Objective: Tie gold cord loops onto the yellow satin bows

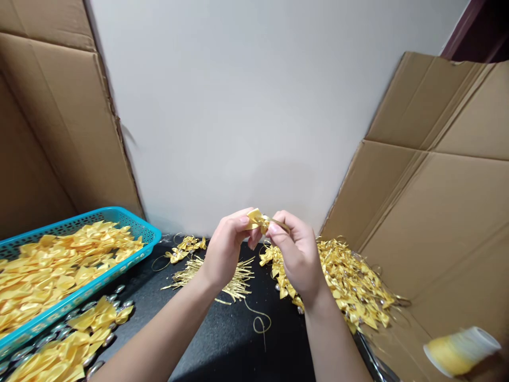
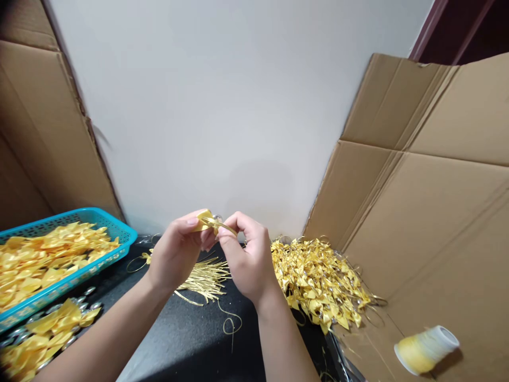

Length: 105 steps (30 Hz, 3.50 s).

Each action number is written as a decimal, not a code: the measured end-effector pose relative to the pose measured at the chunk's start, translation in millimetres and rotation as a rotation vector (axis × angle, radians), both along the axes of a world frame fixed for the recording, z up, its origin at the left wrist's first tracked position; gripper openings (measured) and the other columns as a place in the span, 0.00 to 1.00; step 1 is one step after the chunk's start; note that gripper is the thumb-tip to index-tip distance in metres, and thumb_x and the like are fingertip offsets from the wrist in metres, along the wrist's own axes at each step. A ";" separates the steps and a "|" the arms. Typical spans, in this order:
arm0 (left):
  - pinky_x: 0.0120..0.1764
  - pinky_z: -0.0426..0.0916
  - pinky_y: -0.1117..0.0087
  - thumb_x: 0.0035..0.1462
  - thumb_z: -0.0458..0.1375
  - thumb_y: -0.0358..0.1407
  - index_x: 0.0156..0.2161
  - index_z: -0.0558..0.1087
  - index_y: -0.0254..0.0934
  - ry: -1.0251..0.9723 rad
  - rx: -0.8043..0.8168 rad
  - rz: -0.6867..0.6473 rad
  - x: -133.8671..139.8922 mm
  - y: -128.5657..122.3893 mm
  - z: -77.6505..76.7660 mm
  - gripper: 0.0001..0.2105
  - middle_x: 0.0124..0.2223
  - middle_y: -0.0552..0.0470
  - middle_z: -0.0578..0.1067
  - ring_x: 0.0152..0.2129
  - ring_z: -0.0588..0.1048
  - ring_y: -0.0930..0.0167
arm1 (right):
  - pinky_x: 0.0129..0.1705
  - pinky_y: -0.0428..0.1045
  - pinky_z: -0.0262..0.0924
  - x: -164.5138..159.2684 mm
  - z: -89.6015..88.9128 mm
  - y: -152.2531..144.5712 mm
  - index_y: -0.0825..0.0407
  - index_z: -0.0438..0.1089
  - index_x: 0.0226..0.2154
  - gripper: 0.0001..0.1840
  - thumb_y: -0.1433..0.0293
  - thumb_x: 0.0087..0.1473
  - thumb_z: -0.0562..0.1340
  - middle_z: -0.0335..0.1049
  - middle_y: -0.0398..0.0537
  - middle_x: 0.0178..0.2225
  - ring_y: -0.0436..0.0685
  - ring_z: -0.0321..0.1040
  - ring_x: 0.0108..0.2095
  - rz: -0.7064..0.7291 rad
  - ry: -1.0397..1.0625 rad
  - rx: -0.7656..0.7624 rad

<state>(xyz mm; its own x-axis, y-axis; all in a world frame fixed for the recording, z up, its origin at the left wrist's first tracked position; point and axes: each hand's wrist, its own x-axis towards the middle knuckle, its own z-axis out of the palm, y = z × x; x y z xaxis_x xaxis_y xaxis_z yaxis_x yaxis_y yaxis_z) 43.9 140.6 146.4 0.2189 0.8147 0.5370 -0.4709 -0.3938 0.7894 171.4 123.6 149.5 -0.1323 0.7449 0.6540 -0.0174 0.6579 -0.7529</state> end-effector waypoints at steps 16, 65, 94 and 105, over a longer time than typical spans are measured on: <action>0.26 0.54 0.68 0.62 0.47 0.35 0.18 0.60 0.38 0.089 0.071 0.216 0.0 3.9 -4.8 0.19 0.19 0.57 0.58 0.19 0.58 0.73 | 0.30 0.48 0.50 2.5 -1.6 1.3 0.50 0.60 0.22 0.13 0.70 0.57 0.56 0.54 0.37 0.21 0.48 0.53 0.25 -0.067 -0.034 -0.002; 0.32 0.59 0.70 0.57 0.53 0.39 0.25 0.66 0.38 0.075 -0.204 0.342 10.5 8.7 -11.6 0.12 0.27 0.54 0.66 0.27 0.64 0.71 | 0.36 0.52 0.61 5.2 3.0 2.4 0.52 0.67 0.29 0.14 0.57 0.55 0.60 0.70 0.45 0.28 0.52 0.65 0.29 -0.163 -0.102 -0.247; 0.30 0.60 0.70 0.51 0.54 0.40 0.24 0.65 0.38 0.022 -0.217 0.262 -15.4 21.1 5.1 0.09 0.26 0.54 0.65 0.25 0.64 0.71 | 0.37 0.52 0.52 12.2 -0.4 6.5 0.51 0.65 0.31 0.11 0.72 0.63 0.50 0.69 0.45 0.28 0.53 0.64 0.29 -0.560 -0.617 0.327; 0.35 0.63 0.69 0.60 0.55 0.42 0.33 0.76 0.38 0.586 0.095 0.408 -10.2 -9.9 11.4 0.12 0.30 0.53 0.75 0.29 0.70 0.70 | 0.34 0.50 0.52 -3.4 -9.6 7.5 0.50 0.66 0.23 0.12 0.72 0.58 0.60 0.67 0.39 0.18 0.49 0.60 0.21 -0.924 -0.525 0.700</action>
<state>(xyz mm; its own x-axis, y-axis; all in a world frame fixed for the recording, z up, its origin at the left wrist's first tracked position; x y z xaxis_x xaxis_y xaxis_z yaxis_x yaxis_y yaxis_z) 33.7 130.8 157.8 0.1811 0.8486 0.4971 0.2189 -0.5276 0.8208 167.9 131.2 139.9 -0.1119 0.2156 0.9700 0.8514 0.5241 -0.0183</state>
